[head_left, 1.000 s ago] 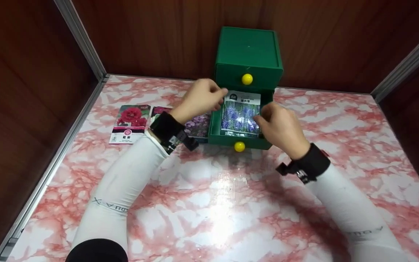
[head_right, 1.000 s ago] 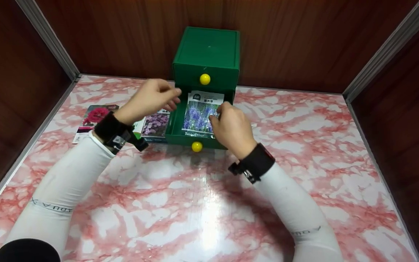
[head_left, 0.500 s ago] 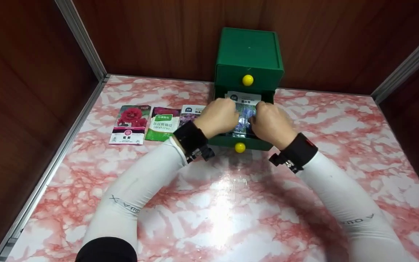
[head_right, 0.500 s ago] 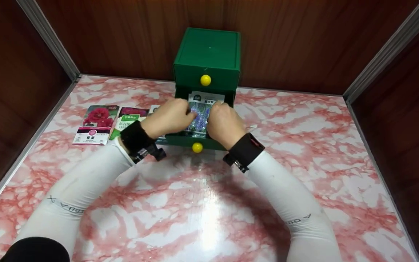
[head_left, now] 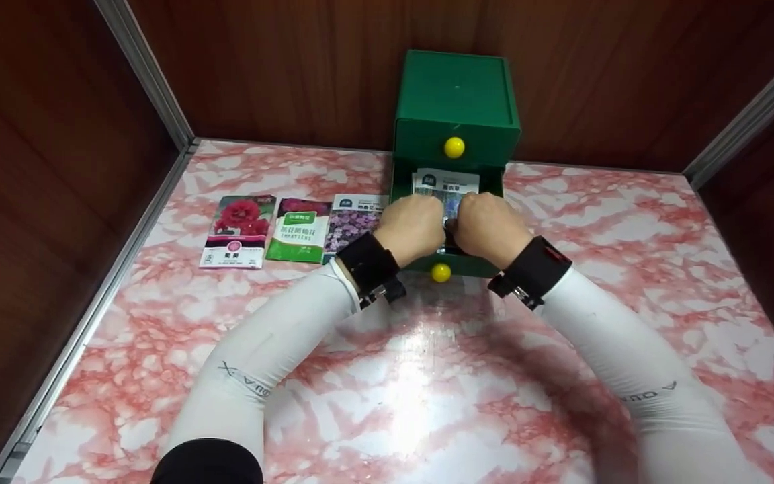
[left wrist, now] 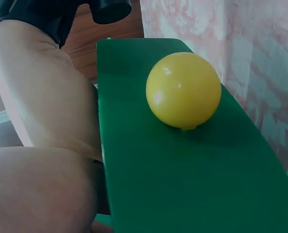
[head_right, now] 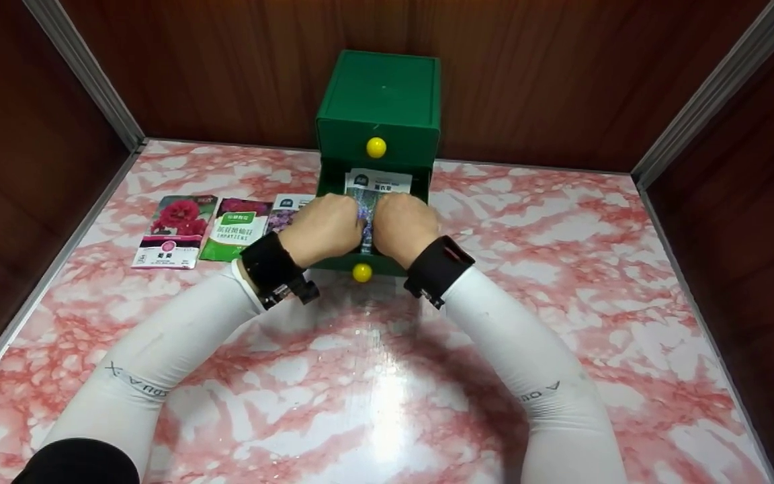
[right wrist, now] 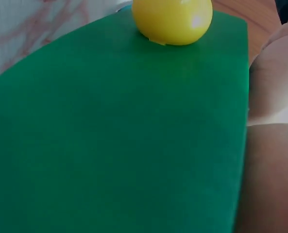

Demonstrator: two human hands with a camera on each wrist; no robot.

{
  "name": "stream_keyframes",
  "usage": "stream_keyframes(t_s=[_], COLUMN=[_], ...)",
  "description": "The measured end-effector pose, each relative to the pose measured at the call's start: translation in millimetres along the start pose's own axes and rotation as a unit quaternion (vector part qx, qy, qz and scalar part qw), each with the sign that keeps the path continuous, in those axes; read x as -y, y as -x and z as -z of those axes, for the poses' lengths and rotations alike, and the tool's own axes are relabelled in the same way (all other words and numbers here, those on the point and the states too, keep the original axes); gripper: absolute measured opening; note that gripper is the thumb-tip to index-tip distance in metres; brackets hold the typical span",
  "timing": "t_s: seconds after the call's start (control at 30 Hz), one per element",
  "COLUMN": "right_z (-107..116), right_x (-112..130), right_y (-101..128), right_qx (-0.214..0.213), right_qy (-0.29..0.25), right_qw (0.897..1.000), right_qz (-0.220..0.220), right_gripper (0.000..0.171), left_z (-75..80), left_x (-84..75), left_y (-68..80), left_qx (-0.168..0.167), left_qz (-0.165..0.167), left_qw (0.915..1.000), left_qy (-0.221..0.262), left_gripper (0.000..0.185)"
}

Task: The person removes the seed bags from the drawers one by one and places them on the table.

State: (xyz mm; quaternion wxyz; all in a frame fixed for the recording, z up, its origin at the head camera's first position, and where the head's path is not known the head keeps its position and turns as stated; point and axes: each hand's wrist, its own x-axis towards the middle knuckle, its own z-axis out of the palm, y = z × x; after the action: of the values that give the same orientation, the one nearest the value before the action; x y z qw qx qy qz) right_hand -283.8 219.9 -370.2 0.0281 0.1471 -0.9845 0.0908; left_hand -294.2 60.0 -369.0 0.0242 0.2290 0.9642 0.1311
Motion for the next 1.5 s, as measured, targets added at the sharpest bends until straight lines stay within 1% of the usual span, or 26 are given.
stream_keyframes(t_s=[0.1, 0.27, 0.43, 0.5, 0.57, 0.63, 0.7, 0.8, 0.87, 0.97, 1.03, 1.17, 1.3, 1.37, 1.43, 1.5], right_z=[-1, -2, 1, 4, 8, 12, 16, 19, 20, 21, 21, 23, 23, 23, 24, 24], right_x=[-1, -1, 0, -1, -2, -4, -7, -11, -14, -17, -20, -26, -31, -32, -33, -34], right_y=[0, 1, 2, 2, 2, 1, 1, 1, 2, 4, 6, 14, 22, 27, 31, 36], right_qx=[-0.005, -0.017, -0.021, -0.024, -0.026, -0.029, -0.033, -0.043, -0.047, -0.044, -0.041, -0.047, -0.061, -0.064, -0.066, -0.066], right_qy=[-0.006, -0.012, -0.020, -0.023, -0.030, -0.045, -0.069, -0.106, -0.122, -0.145, -0.163, -0.207, -0.236, -0.248, -0.265, -0.289], right_qw=[1.000, 1.000, 1.000, 0.999, 0.999, 0.998, 0.997, 0.992, 0.990, 0.986, 0.983, 0.973, 0.965, 0.961, 0.955, 0.946], right_qz=[0.007, 0.020, 0.003, -0.007, -0.015, -0.023, -0.033, -0.047, -0.054, -0.067, -0.077, -0.088, -0.094, -0.103, -0.116, -0.129], right_gripper=[0.030, 0.027, 0.029, 0.033, 0.035, 0.035, 0.033, 0.031, 0.030, 0.028, 0.031, 0.044, 0.047, 0.049, 0.051, 0.054], left_z=[-0.5, 0.3, 5.3, 8.2, 11.2, 14.1, 15.9, 17.1, 17.4, 18.3, 18.9, 18.8, 17.6, 16.7, 15.8, 14.4], left_x=[1.5, 4.9, 6.6, 7.7, 9.5, 12.2, 15.2, 19.6, 21.5, 22.9, 23.3, 23.9, 23.2, 22.4, 21.2, 19.8], left_y=[0.6, 0.8, 1.9, 2.5, 3.4, 4.5, 5.4, 8.0, 10.2, 14.5, 17.5, 23.8, 31.2, 35.1, 39.0, 42.2], left_qx=[0.001, 0.001, -0.005, -0.009, -0.013, -0.019, -0.027, -0.040, -0.048, -0.051, -0.052, -0.062, -0.075, -0.079, -0.086, -0.094], left_qz=[-0.003, 0.001, 0.000, -0.004, -0.006, -0.010, -0.012, -0.011, -0.009, -0.007, -0.006, -0.006, -0.011, -0.012, -0.011, -0.013], left_qw=[1.0000, 0.9999, 0.9998, 0.9995, 0.9990, 0.9982, 0.9973, 0.9955, 0.9941, 0.9914, 0.9888, 0.9815, 0.9730, 0.9688, 0.9656, 0.9630], left_qy=[0.007, 0.016, 0.022, 0.029, 0.041, 0.056, 0.067, 0.085, 0.097, 0.120, 0.140, 0.181, 0.218, 0.235, 0.245, 0.252], left_gripper=[0.014, 0.013, 0.012, 0.016, 0.025, 0.033, 0.037, 0.041, 0.041, 0.041, 0.038, 0.037, 0.036, 0.030, 0.027, 0.026])
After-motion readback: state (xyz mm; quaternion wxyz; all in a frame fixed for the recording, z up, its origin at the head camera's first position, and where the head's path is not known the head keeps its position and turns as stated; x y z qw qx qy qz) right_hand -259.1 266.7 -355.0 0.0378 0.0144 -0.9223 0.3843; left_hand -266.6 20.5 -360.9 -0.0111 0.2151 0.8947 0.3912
